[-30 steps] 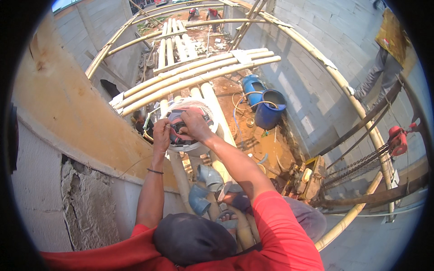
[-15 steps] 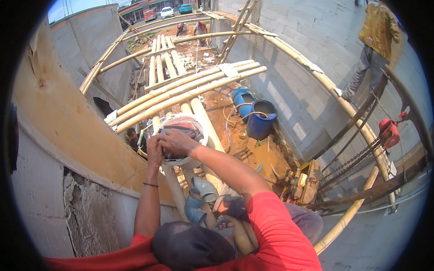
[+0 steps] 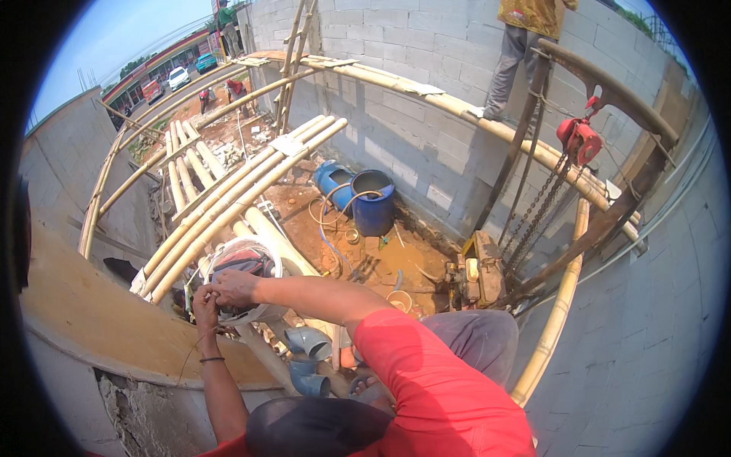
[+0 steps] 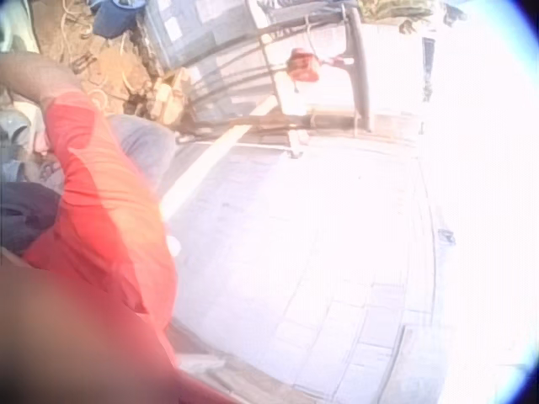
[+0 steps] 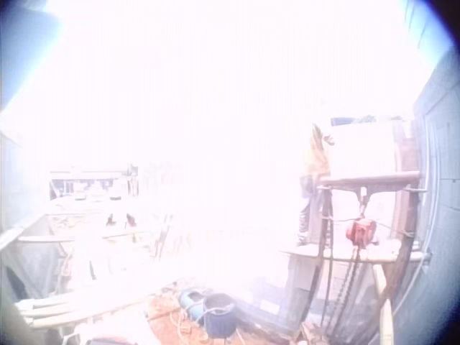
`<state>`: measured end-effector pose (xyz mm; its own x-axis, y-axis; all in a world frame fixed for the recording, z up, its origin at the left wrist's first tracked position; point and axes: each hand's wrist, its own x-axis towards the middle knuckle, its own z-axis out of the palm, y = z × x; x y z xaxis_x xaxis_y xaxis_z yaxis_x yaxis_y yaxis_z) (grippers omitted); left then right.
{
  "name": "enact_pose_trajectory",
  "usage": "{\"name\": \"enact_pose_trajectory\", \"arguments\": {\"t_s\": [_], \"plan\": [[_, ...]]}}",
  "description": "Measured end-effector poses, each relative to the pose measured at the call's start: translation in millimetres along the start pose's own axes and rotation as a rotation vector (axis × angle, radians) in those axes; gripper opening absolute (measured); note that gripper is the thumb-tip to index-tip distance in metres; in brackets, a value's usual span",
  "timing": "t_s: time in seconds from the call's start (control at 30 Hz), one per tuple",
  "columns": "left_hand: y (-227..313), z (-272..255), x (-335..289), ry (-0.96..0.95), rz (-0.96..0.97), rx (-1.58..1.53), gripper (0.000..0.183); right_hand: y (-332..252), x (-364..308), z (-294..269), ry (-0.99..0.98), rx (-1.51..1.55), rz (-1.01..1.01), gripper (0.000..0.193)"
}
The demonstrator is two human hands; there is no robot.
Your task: The person sits on bamboo scaffolding and assembles white PVC pipes and fittings. They retrieve a marker from a bucket, mark the pipe, and then connect the pieces together by hand.
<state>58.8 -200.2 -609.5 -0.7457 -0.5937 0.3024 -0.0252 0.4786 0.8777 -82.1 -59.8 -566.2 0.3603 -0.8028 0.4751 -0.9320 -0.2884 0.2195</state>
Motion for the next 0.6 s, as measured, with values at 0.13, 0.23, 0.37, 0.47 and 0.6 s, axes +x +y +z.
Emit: {"name": "enact_pose_trajectory", "arguments": {"t_s": [0.13, 0.23, 0.37, 0.47, 0.6], "plan": [[-12.9, -20.5, -2.7, -0.015, 0.157, -0.025, 0.013, -20.1, 33.4, 31.3, -0.002, 0.13, 0.218, 0.014], [-15.0, -13.1, 2.3, -0.075, 0.059, -0.165, 0.011, -18.1, 32.7, 55.2, 0.007, 0.091, 0.329, 0.019], [-26.9, -4.7, 9.6, -0.079, 0.193, -0.052, 0.011, -16.7, 29.6, 71.0, 0.065, -0.062, 0.393, 0.023], [-50.3, -18.3, 15.6, 0.038, 0.165, 0.118, 0.016, -25.3, 47.0, 56.0, -0.048, -0.169, 0.339, 0.022], [-103.8, -35.2, 37.3, 0.101, 0.14, 0.045, 0.021, -22.9, 59.3, 50.1, -0.188, -0.218, 0.205, 0.025]]}}
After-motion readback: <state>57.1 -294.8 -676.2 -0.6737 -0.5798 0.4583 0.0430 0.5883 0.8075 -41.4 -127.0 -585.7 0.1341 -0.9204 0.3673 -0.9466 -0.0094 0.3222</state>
